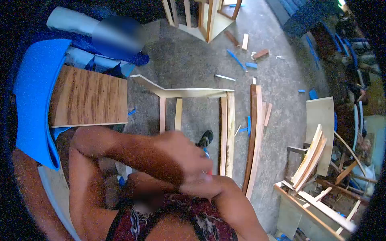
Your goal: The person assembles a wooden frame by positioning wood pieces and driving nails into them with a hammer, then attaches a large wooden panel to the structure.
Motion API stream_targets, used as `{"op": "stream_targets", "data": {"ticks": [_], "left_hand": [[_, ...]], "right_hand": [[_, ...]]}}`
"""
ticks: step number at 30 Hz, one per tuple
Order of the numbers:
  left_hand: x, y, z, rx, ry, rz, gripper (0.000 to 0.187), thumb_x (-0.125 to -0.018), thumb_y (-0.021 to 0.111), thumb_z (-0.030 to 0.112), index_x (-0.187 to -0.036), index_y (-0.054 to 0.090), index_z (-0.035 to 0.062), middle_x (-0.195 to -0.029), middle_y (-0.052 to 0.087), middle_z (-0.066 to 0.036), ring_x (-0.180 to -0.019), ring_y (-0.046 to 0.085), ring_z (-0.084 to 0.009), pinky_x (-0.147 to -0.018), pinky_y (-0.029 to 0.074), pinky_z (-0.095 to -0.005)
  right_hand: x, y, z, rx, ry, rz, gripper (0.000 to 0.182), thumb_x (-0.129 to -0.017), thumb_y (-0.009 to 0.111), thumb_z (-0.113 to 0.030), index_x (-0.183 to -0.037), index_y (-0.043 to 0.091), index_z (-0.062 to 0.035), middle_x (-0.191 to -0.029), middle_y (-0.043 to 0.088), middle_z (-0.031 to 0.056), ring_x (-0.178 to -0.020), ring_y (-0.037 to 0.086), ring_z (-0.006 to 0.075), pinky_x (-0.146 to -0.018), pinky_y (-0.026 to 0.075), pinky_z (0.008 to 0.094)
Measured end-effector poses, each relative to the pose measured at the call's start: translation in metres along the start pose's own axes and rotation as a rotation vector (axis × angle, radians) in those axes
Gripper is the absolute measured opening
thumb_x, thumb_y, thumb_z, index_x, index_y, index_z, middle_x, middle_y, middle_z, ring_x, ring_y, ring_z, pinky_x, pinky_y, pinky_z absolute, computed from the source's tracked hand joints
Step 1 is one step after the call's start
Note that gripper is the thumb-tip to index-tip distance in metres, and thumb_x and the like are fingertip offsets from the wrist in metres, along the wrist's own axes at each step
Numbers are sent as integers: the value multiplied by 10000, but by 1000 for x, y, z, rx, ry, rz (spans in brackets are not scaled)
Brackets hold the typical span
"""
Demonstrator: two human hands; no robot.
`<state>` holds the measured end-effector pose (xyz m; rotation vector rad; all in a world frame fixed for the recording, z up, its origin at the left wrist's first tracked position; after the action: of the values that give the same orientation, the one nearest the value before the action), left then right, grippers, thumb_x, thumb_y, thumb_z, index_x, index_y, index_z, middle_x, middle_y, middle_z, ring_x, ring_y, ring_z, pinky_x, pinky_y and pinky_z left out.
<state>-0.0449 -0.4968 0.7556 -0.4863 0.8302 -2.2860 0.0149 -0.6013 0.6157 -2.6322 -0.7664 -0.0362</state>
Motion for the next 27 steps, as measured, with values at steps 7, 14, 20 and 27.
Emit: {"op": "stream_targets", "data": {"ticks": [7, 14, 20, 27], "left_hand": [[-8, -16, -123, 185, -543, 90, 264, -908, 487, 310, -934, 577, 63, -777, 612, -200, -763, 607, -406, -671, 474, -473], [89, 80, -350, 564, -1029, 576, 291, -942, 473, 303, -1004, 620, 60, -833, 638, -178, -846, 623, -271, -763, 467, -376], [82, 318, -579, 705, -1554, 478, 483, -813, 628, 503, -957, 671, 44, -911, 667, -186, -896, 638, -302, -797, 485, -394], [2, 449, -793, 523, -1842, 362, 959, -578, 735, 667, -1199, 514, -30, -1199, 551, -229, -1115, 560, -337, -904, 470, -474]], "right_hand": [[53, -56, 66, -71, -129, -5, 412, -907, 461, -442, -1087, 561, -86, -915, 637, 165, -831, 616, 382, -722, 494, 462], [184, -19, 242, -349, 673, 351, 384, -889, 534, -450, -963, 593, -78, -711, 600, 170, -645, 621, 326, -580, 469, 432], [232, 19, 309, -1002, 1309, 1030, 295, -894, 566, -322, -842, 547, -33, -595, 532, 47, -465, 506, 135, -440, 418, 299], [237, 11, 437, -915, 1735, 1105, 260, -890, 608, -300, -831, 464, -91, -528, 432, -11, -394, 430, 88, -356, 364, 255]]}}
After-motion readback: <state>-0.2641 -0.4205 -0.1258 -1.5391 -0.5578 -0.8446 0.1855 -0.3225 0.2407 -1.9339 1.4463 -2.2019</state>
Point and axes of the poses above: each hand's wrist, its own x-axis away from the middle knuckle, its own y-axis out of the palm, z = x × y, the point moved 1 cm from there along -x, towards the middle knuckle
